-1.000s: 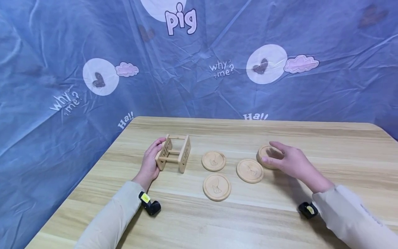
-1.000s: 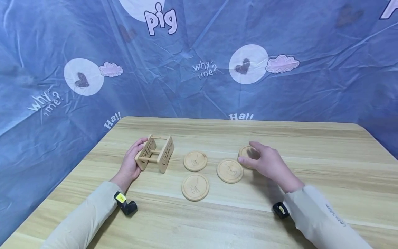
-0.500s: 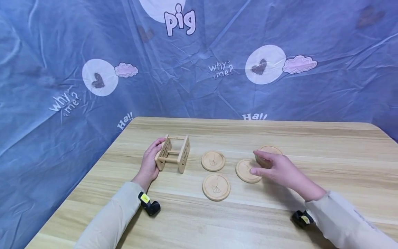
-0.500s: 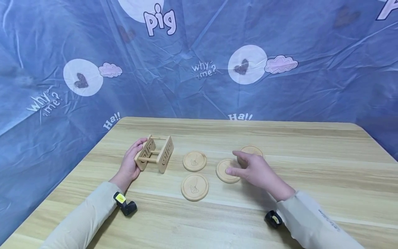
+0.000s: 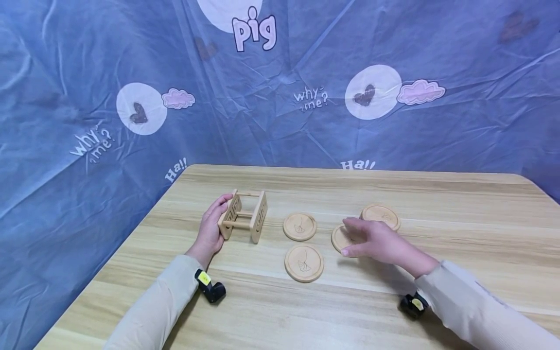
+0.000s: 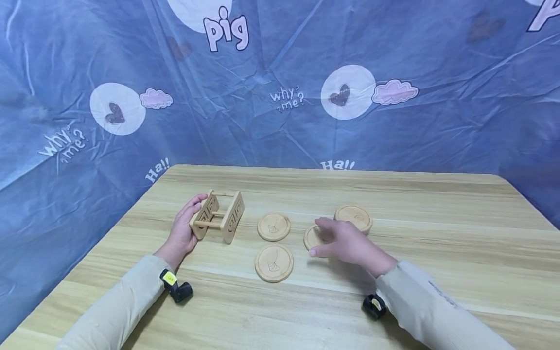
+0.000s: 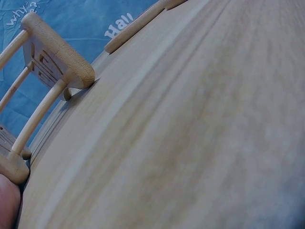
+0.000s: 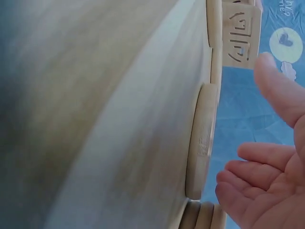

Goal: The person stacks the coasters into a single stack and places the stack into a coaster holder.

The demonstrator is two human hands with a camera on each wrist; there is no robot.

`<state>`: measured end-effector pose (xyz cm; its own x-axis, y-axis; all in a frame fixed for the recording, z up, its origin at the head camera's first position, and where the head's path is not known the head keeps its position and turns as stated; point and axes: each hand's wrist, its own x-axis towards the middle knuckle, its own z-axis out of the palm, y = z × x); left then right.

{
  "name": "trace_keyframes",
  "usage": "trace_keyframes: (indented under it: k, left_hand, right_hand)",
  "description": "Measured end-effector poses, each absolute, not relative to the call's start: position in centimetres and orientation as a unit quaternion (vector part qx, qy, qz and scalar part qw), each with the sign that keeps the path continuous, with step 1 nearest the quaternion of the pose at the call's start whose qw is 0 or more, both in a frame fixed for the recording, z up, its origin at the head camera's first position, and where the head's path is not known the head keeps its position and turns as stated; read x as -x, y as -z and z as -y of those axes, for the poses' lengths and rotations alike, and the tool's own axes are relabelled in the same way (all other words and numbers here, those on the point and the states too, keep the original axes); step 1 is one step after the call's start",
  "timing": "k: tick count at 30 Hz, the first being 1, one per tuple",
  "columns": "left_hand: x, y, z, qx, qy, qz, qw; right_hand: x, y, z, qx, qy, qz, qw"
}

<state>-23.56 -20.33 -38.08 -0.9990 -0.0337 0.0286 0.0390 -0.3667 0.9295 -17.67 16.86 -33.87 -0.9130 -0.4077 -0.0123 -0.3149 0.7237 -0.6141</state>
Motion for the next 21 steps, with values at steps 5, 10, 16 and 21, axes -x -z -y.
trace_keyframes:
  k: [5, 10, 16, 21]
  left_hand:
    - [23.6, 38.3, 20.4, 0.007, 0.824, 0.567, 0.020]
    - [23.6, 38.3, 20.4, 0.006, 0.824, 0.567, 0.022]
    - [23.6, 38.2, 20.4, 0.005, 0.820, 0.572, 0.023]
    - [23.5, 38.1, 20.4, 0.003, 0.822, 0.569, 0.022]
  right_hand:
    - [18.0, 34.1, -16.6, 0.193, 0.300, -0.931, 0.081]
    - [18.0, 34.2, -16.4, 0.192, 0.283, -0.936, 0.084]
    - [17.9, 34.4, -16.0, 0.203, 0.275, -0.936, 0.086]
    - [17.7, 34.4, -15.6, 0.216, 0.274, -0.933, 0.086]
